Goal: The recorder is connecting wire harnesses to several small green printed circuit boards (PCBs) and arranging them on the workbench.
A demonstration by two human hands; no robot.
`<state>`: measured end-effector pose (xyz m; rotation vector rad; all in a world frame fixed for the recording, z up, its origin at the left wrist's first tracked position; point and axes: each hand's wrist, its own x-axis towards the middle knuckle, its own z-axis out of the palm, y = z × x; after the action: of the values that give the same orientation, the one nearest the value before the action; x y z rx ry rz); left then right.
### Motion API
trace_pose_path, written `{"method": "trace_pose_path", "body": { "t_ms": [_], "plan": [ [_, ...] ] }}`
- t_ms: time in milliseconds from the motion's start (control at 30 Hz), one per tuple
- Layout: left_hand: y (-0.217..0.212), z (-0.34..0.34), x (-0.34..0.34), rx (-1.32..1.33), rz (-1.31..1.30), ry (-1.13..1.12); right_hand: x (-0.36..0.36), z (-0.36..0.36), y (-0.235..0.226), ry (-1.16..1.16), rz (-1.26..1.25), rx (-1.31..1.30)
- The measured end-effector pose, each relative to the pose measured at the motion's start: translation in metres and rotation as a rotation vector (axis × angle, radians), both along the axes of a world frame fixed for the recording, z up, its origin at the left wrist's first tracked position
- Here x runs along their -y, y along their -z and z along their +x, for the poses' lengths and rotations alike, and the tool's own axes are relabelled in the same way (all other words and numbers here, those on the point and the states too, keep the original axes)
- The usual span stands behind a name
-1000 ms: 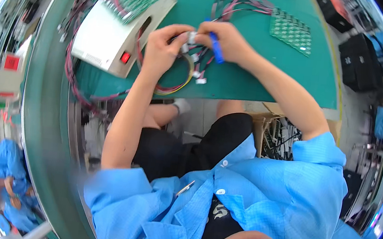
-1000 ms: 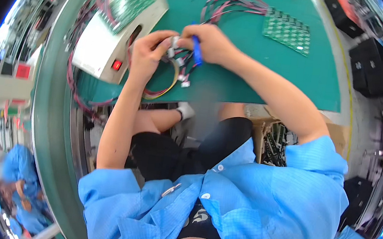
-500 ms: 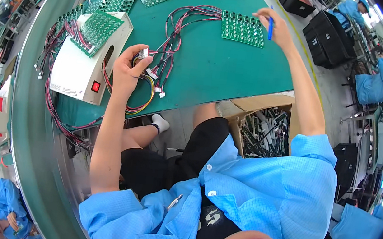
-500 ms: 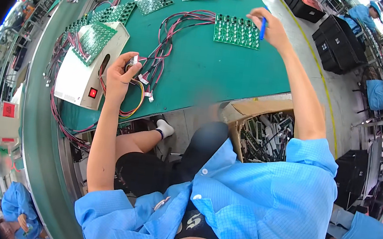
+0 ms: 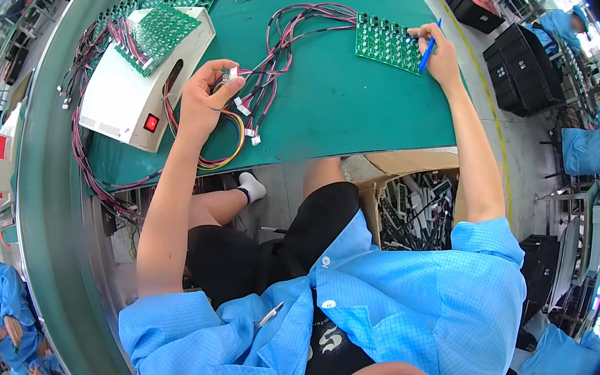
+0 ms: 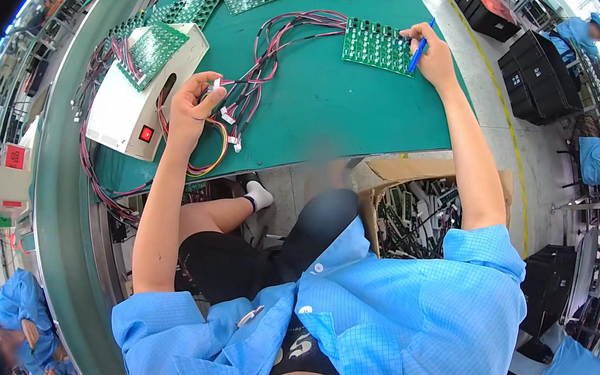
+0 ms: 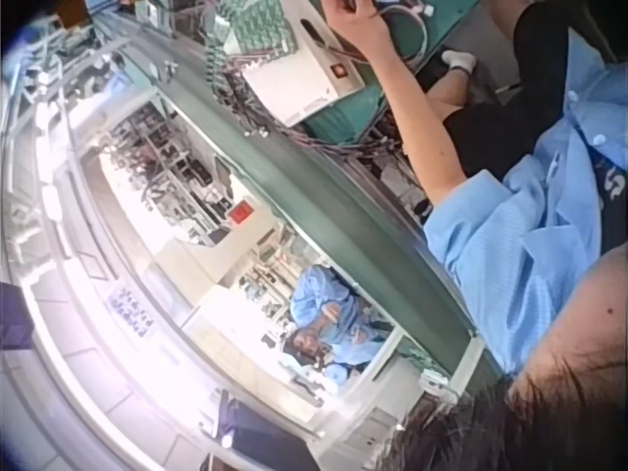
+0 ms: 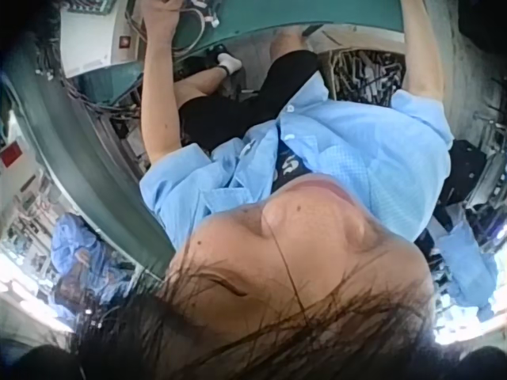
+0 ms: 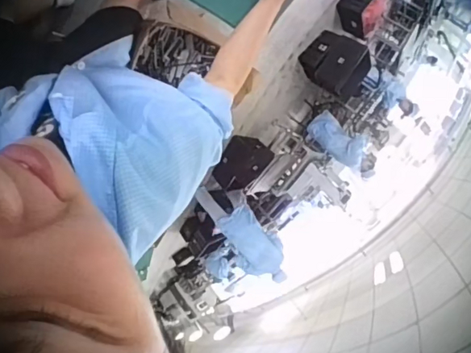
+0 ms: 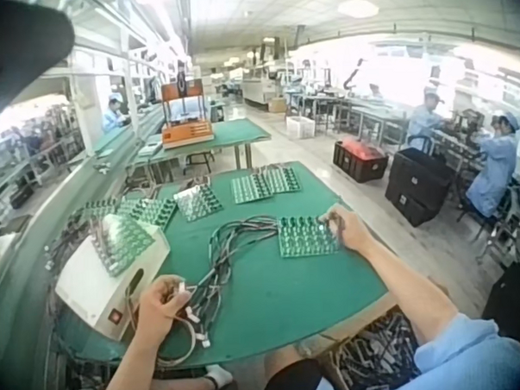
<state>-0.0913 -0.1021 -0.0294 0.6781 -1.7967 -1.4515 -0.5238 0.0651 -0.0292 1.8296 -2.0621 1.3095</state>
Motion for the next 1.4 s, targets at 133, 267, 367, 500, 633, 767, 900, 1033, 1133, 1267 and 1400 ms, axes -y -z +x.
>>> {"method": "trace_pose_path", "body": {
  "t_ms": [133, 267, 367, 500, 633, 767, 900, 1033, 1133, 1267, 1400],
  "plan": [
    [0.0, 0.0, -0.001, 0.006, -0.001, -0.009, 0.002, -0.002, 0.003, -0.019, -0.01, -0.025],
    [-0.001, 0.001, -0.002, 0.023, -0.009, -0.016, 0.0, 0.0, 0.001, -0.014, 0.043, -0.009],
    [-0.002, 0.002, -0.001, 0.029, -0.02, -0.01, 0.0, -0.001, 0.002, -0.008, 0.04, -0.019],
    [-0.001, 0.001, 0.0, 0.031, -0.02, -0.001, 0.002, -0.001, 0.003, -0.014, 0.039, -0.054],
    [0.001, 0.002, 0.001, 0.011, -0.017, -0.002, 0.006, 0.004, -0.002, -0.074, 0.098, -0.025],
    [0.001, 0.005, 0.002, 0.014, -0.031, 0.027, 0.013, 0.004, -0.002, -0.051, 0.108, -0.09],
    [0.004, -0.001, 0.002, 0.005, -0.033, 0.055, 0.014, -0.012, 0.001, -0.1, -0.016, 0.004],
    [0.004, -0.001, -0.002, -0.025, -0.004, 0.079, 0.016, 0.004, -0.007, -0.05, -0.18, 0.014],
    [0.001, 0.008, -0.005, -0.041, -0.007, 0.065, 0.015, 0.075, -0.034, -0.085, 0.044, 0.65],
    [-0.01, 0.005, -0.011, 0.043, -0.047, 0.074, 0.02, 0.109, -0.017, -0.116, 0.072, 0.557],
    [-0.008, 0.005, -0.012, 0.074, -0.172, 0.07, 0.019, 0.122, -0.003, 0.021, 0.034, 0.648]
  ]
}}
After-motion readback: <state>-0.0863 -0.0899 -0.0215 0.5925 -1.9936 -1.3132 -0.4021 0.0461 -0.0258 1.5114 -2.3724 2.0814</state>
